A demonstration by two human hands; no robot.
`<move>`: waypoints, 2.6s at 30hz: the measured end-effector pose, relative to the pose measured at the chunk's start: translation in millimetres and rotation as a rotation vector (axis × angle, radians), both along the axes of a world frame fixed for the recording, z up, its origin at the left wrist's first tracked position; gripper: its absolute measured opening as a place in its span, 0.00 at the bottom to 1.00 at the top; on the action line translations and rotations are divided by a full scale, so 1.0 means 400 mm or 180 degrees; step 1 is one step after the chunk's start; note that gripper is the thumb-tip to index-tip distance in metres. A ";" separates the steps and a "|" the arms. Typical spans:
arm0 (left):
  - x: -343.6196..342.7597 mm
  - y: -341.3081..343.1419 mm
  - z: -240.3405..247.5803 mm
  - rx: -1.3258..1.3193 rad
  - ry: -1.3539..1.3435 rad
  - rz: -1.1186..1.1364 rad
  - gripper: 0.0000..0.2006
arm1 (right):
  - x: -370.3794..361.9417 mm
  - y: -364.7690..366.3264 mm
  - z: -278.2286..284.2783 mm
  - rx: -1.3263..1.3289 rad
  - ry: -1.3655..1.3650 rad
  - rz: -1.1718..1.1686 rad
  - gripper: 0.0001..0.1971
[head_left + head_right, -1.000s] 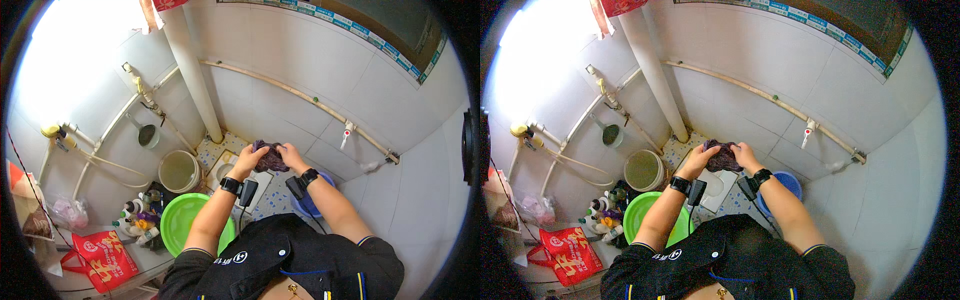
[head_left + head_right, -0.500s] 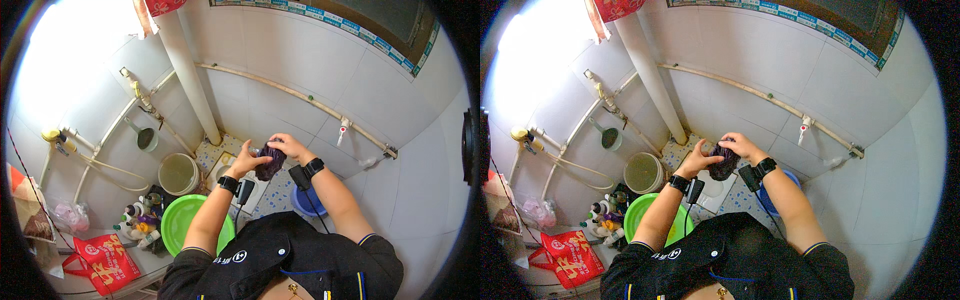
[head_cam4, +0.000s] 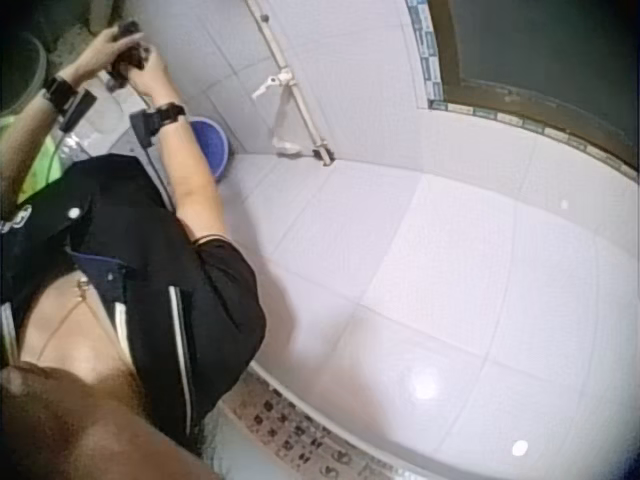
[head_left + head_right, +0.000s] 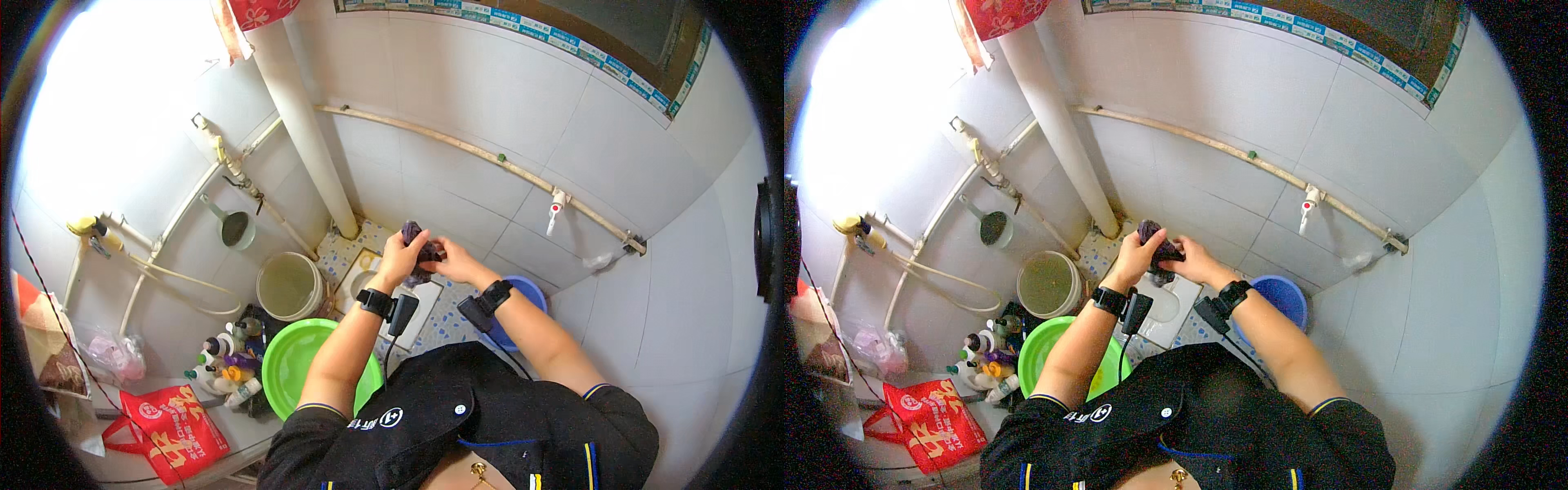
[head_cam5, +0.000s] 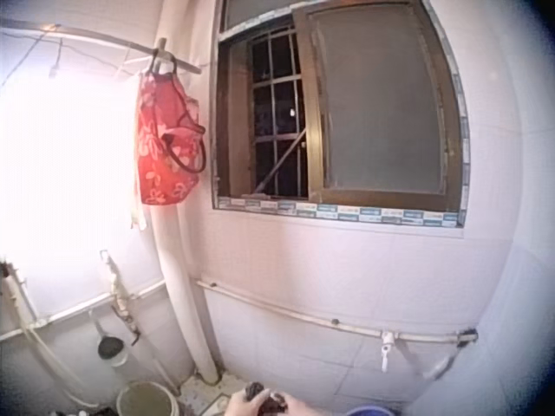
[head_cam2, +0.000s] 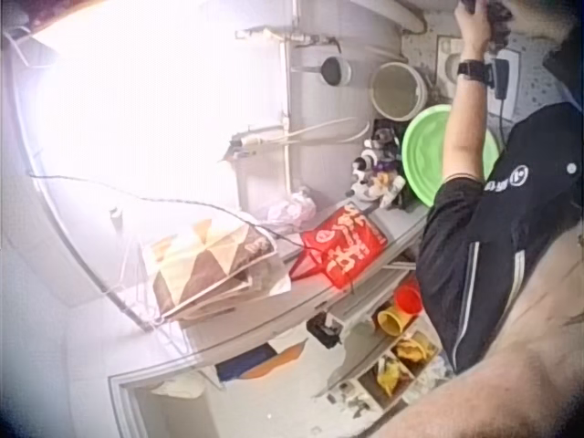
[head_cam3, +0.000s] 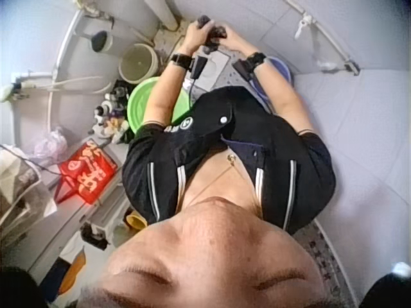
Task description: The person washes a cloth by hand in a green basin, pours liquid detergent from a bottle onto the cloth, and then rinses the cloth under a water tap over a blue bucket.
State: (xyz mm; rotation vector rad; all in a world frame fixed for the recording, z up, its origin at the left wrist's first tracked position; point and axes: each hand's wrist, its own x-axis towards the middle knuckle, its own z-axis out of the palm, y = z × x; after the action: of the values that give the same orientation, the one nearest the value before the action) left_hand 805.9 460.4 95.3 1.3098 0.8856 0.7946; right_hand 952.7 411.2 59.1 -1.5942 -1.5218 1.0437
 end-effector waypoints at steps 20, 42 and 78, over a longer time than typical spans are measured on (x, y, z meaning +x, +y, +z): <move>-0.130 0.038 -0.051 0.1154 0.0840 0.0987 0.08 | 0.131 0.001 -0.054 -0.0907 0.0307 -0.0908 0.07; 0.053 0.022 -0.332 -0.1961 -0.0569 -0.0587 0.23 | -0.105 0.017 -0.038 0.0625 -0.1478 -0.0596 0.16; 0.040 -0.014 -0.063 -0.2640 -0.0623 0.0143 0.25 | -0.049 0.031 0.011 0.0367 -0.0091 -0.0688 0.18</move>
State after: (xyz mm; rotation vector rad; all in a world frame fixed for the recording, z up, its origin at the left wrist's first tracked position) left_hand 821.8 454.7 69.9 0.4767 0.9413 0.4840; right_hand 933.2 423.6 63.4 -1.6559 -1.3668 0.8032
